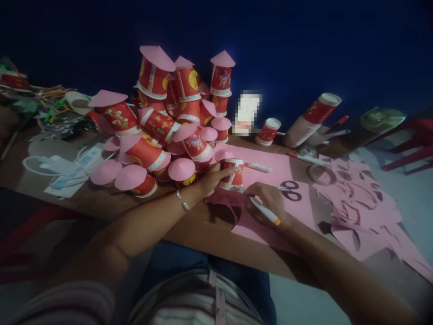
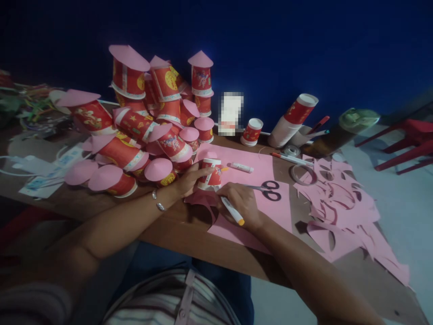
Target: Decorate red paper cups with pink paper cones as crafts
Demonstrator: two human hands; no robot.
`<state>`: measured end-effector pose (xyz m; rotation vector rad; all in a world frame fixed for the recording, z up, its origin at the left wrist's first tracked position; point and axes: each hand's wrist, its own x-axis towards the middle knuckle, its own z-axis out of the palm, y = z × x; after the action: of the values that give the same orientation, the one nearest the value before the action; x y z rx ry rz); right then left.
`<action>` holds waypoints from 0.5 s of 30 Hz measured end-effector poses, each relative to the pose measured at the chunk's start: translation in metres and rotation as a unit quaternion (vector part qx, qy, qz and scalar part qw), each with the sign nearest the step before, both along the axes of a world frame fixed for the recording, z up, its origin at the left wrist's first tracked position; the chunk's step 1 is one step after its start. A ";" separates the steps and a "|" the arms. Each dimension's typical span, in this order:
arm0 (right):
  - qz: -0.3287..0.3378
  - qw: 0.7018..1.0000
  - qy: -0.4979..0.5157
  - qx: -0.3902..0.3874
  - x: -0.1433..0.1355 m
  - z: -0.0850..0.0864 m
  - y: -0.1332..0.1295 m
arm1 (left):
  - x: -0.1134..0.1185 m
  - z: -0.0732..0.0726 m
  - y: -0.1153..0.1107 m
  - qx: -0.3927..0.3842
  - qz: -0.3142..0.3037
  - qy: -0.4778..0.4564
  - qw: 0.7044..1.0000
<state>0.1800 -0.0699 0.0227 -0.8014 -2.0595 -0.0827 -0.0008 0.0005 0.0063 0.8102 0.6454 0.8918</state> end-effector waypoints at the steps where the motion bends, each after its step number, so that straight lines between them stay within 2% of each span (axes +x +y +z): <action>1: 0.002 1.000 0.000 0.000 0.000 0.000 0.000 | 0.000 0.000 0.000 -0.002 0.000 0.000 1.000; 7: 0.004 1.000 0.003 0.005 -0.001 0.002 0.001 | 0.000 0.002 -0.001 0.003 0.001 0.009 1.000; 15: 0.019 1.000 -0.001 -0.003 0.001 -0.003 0.002 | -0.001 -0.003 0.001 0.014 -0.007 0.016 1.000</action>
<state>0.1807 -0.0678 0.0198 -0.7666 -2.0773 -0.0573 -0.0018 0.0013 0.0036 0.8541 0.6559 0.8771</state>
